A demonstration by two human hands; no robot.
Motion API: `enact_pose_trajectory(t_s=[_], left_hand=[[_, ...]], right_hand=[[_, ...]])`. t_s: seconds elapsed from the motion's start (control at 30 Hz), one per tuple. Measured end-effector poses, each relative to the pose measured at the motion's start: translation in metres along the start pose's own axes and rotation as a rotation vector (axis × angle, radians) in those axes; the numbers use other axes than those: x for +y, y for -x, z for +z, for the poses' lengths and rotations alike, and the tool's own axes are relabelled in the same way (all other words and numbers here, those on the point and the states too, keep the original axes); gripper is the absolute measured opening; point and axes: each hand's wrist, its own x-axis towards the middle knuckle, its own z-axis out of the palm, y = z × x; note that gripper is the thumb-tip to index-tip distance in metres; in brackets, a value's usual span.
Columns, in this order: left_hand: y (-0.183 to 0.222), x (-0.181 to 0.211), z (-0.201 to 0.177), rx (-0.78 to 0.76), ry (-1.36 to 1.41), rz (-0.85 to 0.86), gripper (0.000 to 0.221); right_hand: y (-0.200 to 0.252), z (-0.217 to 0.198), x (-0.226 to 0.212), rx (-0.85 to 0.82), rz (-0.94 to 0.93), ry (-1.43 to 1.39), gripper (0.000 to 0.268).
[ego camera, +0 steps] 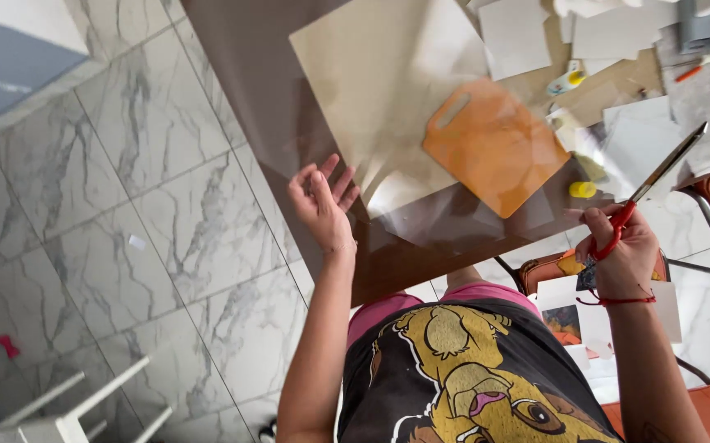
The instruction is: Cutting a thin plastic sheet with scissors on a work table
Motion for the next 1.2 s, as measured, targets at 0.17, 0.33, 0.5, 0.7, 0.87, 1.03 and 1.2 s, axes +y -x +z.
enact_pose_trajectory(t_s=[0.17,0.33,0.5,0.7,0.87,1.03,1.2], left_hand=[[-0.034,-0.030,-0.022,0.099,-0.098,-0.059,0.016],[-0.052,-0.059,-0.039,0.173,-0.140,-0.188,0.024],[-0.042,-0.084,-0.072,0.024,0.173,-0.337,0.045],[0.001,-0.080,-0.111,-0.033,0.247,-0.439,0.052],[0.034,-0.101,-0.110,-0.034,0.068,-0.503,0.053],[0.064,-0.131,-0.101,0.093,-0.030,-0.468,0.063],[0.066,-0.130,-0.080,0.153,-0.124,-0.625,0.071]], right_hand=[[-0.002,0.029,0.006,-0.122,0.078,0.069,0.015],[0.003,0.077,0.027,-0.136,0.184,0.137,0.016],[0.000,0.113,0.085,-0.130,0.200,-0.102,0.013],[0.022,0.124,0.091,-0.210,0.041,-0.006,0.021],[0.023,0.129,0.104,-0.184,-0.001,-0.045,0.022],[0.021,0.127,0.122,-0.124,0.065,-0.167,0.019],[0.035,0.137,0.110,-0.079,0.143,-0.227,0.020]])
